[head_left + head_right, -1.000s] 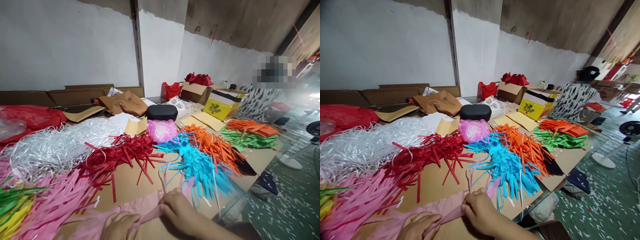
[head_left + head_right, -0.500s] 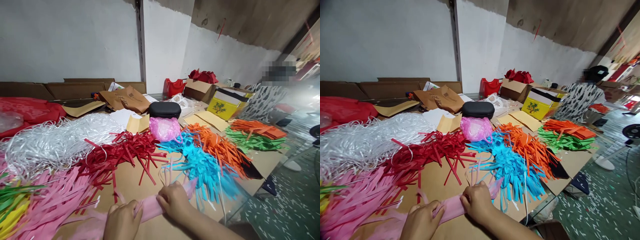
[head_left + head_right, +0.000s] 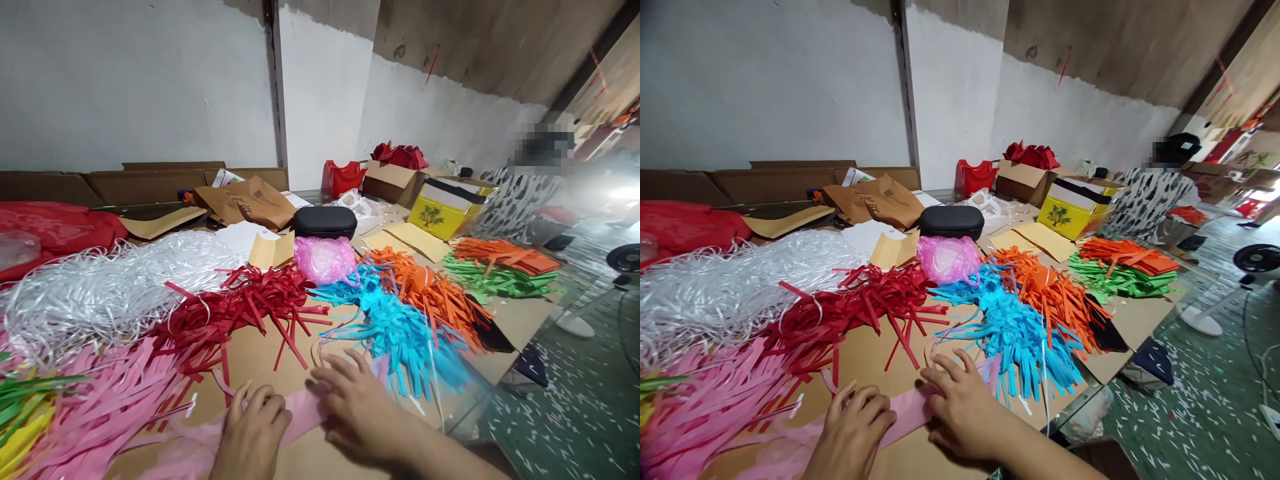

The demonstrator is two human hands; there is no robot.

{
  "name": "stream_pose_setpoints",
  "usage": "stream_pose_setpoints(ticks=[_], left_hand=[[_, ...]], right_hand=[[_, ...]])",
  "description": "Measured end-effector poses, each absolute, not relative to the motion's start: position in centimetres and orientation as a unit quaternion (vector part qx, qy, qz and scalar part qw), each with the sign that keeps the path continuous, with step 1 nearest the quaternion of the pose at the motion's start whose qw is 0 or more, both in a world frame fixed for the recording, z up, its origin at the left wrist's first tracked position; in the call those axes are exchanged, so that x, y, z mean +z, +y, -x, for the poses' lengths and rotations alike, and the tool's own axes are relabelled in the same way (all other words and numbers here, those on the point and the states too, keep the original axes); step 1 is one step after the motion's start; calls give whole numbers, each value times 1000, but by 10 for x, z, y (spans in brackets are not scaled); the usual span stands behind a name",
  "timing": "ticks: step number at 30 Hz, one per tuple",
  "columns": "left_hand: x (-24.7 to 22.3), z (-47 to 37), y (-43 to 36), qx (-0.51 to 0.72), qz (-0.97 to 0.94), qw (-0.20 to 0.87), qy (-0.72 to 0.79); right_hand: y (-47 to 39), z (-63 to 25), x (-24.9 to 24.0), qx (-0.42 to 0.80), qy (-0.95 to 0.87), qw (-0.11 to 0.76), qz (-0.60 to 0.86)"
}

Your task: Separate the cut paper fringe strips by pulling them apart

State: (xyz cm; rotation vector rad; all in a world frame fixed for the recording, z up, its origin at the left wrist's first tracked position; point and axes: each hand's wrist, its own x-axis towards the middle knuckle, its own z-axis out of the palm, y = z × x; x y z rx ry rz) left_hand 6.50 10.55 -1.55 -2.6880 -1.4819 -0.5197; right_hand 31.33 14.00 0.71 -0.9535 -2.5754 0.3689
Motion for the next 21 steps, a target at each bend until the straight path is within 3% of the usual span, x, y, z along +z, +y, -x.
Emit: stream_pose_setpoints(ticks=[7, 11, 17, 21], left_hand=[[-20, -70, 104, -264, 837, 18, -480], [-25, -73, 108, -275, 833, 23, -480], [-26, -63, 110, -282, 846, 58, -449], [-20, -54, 111, -275, 872, 57, -401]], right_hand=[[159, -321, 8, 161, -897, 220, 348], [148, -307, 11, 115, -886, 250, 374], [143, -294, -12, 102, -915, 163, 355], [151, -302, -18, 136, -901, 194, 363]])
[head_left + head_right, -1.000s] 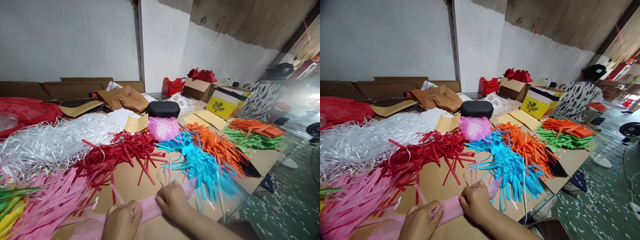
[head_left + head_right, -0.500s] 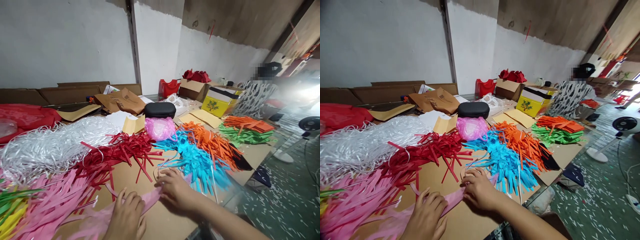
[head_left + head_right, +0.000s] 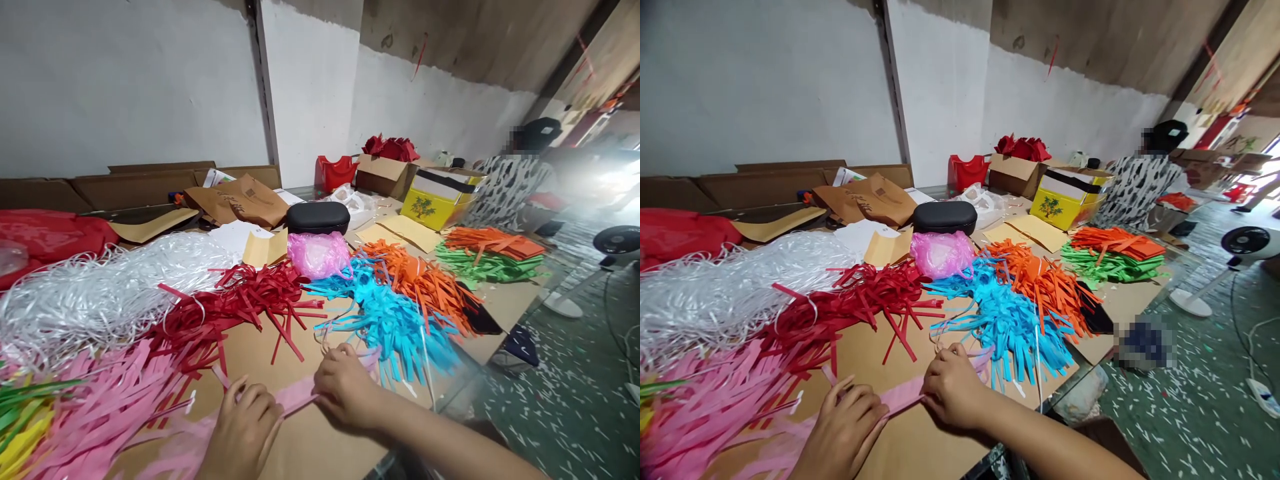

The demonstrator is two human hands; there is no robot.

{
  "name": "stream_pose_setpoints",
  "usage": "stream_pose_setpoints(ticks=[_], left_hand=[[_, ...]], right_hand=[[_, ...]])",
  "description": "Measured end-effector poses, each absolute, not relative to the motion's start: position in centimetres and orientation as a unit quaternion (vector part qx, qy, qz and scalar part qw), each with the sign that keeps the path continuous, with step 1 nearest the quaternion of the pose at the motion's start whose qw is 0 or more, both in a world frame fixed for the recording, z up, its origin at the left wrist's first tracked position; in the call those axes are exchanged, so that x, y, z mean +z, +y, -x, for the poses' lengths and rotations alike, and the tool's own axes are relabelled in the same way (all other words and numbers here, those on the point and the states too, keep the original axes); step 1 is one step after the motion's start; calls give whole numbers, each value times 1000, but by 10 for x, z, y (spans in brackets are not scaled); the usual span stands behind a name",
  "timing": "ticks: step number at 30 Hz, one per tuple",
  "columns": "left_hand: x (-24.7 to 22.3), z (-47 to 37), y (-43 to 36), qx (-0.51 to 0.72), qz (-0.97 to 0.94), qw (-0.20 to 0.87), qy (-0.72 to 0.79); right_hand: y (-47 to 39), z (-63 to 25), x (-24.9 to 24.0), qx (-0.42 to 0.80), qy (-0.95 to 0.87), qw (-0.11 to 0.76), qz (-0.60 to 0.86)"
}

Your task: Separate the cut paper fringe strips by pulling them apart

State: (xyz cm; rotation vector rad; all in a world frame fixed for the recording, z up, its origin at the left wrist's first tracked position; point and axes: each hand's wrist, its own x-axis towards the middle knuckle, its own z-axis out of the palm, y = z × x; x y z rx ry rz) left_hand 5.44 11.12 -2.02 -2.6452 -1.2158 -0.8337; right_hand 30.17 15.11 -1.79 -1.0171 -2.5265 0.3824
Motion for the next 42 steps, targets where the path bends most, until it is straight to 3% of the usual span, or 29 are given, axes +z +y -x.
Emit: stream_pose_setpoints(ticks=[9, 19, 27, 33, 38, 42], left_hand=[[-24, -48, 121, -229, 856, -2, -463], [-36, -46, 129, -212, 828, 40, -517], [-24, -59, 118, -272, 842, 80, -459], [-20, -70, 121, -241, 847, 112, -461], [-25, -65, 110, -249, 847, 124, -454], [-26, -47, 104, -257, 867, 93, -417]], right_hand=[[162, -291, -8, 168, -871, 122, 445], [166, -286, -12, 147, -846, 133, 494], [163, -312, -11, -19, -934, 210, 289], [168, -297, -2, 21, -918, 211, 334], [161, -288, -16, -17, -947, 180, 264], [169, -306, -28, 109, -924, 205, 303]])
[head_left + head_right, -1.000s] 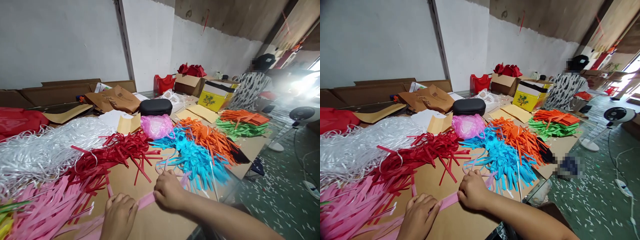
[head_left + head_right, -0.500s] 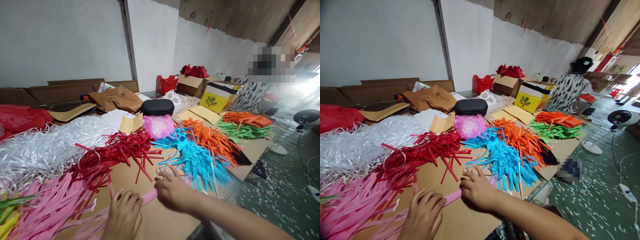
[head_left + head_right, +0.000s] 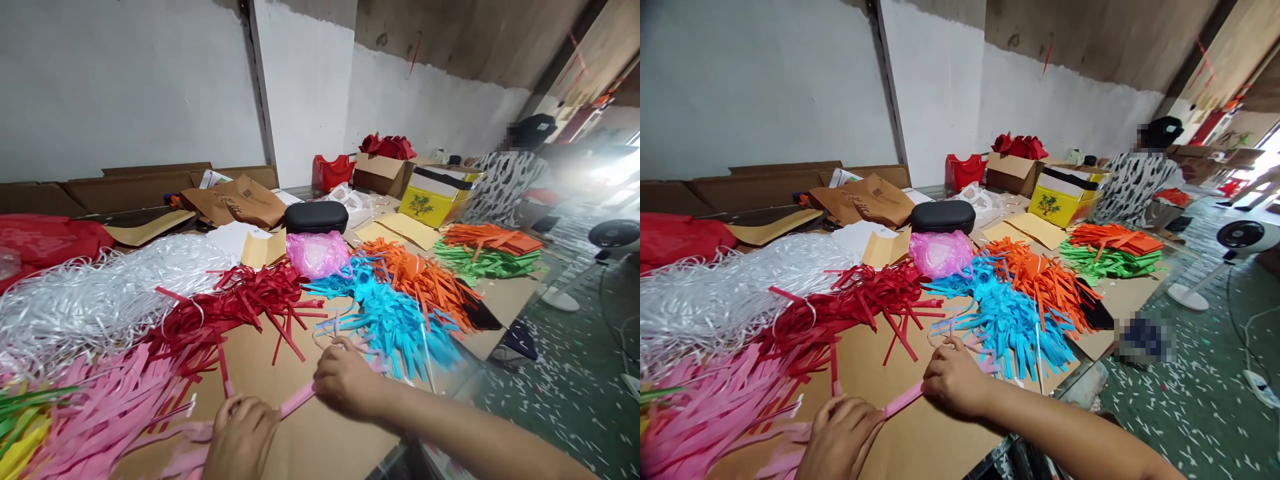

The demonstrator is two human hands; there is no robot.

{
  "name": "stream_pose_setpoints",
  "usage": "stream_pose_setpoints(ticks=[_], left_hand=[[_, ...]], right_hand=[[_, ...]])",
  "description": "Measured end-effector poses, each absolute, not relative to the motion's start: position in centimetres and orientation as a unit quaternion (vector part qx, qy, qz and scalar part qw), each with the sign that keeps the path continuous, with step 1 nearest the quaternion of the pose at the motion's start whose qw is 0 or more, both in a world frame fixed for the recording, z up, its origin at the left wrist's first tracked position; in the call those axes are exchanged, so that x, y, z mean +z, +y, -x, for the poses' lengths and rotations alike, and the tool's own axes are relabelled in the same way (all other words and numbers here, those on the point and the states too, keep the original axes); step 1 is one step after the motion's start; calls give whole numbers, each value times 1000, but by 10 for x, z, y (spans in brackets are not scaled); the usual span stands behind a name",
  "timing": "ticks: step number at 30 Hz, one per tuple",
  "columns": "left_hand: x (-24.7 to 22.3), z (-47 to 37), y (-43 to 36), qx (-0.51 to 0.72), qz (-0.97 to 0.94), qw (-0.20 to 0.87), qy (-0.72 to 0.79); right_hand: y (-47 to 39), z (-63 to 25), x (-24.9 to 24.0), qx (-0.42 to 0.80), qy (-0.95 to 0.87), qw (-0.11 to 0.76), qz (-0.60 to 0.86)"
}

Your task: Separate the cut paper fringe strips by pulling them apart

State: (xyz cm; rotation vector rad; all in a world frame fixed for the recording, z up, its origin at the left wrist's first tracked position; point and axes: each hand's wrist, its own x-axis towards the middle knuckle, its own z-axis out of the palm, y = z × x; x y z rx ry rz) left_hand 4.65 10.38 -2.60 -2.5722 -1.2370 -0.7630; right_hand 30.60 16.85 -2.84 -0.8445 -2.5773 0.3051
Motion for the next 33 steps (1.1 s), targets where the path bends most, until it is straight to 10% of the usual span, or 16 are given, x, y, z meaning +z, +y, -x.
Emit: stream_pose_setpoints(ticks=[18, 33], left_hand=[[-31, -49, 116, -165, 814, -72, -553], [-26, -84, 116, -220, 861, 101, -448]], right_hand=[[196, -305, -20, 206, -875, 158, 409], [184, -313, -16, 16, -960, 188, 206]])
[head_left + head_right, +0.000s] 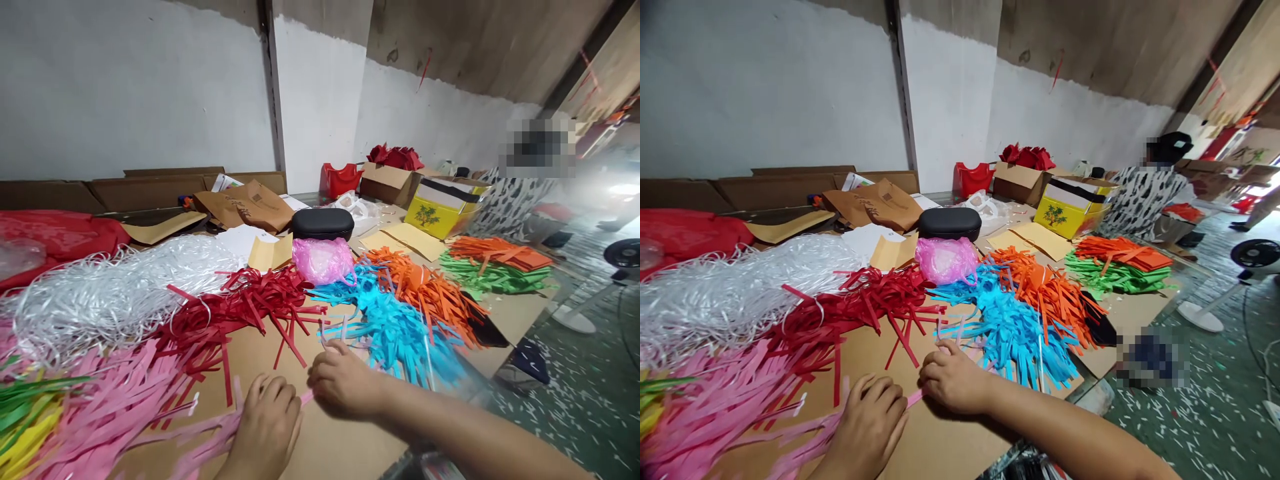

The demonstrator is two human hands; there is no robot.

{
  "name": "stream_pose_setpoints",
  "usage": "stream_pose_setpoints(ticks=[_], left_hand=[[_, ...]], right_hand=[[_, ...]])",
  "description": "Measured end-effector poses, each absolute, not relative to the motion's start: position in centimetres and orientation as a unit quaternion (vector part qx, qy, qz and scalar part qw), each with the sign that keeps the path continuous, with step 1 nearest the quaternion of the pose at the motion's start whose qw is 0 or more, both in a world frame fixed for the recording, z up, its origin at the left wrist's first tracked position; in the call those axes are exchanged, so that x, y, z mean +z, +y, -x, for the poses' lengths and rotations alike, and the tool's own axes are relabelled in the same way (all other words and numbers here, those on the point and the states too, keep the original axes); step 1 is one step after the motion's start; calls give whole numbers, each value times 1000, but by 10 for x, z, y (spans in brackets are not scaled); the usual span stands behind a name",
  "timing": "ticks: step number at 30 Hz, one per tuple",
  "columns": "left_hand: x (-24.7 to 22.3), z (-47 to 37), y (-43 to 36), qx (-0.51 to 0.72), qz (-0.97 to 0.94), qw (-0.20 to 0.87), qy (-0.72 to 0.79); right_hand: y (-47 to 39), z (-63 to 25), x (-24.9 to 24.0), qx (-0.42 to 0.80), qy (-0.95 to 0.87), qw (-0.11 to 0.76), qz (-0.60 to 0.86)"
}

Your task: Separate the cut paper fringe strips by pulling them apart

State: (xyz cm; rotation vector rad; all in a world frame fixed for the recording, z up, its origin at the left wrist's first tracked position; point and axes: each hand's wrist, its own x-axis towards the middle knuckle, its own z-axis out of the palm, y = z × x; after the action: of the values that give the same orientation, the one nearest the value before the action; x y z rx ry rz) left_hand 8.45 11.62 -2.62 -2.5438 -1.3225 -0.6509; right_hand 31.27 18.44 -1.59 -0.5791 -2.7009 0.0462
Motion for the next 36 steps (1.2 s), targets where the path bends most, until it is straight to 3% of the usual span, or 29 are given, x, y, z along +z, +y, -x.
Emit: stream_pose_setpoints(ticks=[4, 12, 19, 24, 29, 36], left_hand=[[-28, -84, 121, -227, 862, 118, -437], [-26, -83, 121, -215, 875, 105, -421], [-24, -81, 117, -239, 863, 104, -434], [-32, -74, 108, -249, 856, 112, -439], [-38, -52, 104, -267, 866, 78, -416], [-43, -53, 104, -259, 823, 23, -505]], right_hand=[[189, -313, -13, 82, -951, 186, 234], [193, -310, -6, -45, -979, 123, 155], [193, -307, -4, -2, -962, 162, 218], [174, -296, -23, -81, -958, 187, 200], [178, -307, -30, 11, -950, 188, 248], [185, -307, -22, 145, -922, 156, 323]])
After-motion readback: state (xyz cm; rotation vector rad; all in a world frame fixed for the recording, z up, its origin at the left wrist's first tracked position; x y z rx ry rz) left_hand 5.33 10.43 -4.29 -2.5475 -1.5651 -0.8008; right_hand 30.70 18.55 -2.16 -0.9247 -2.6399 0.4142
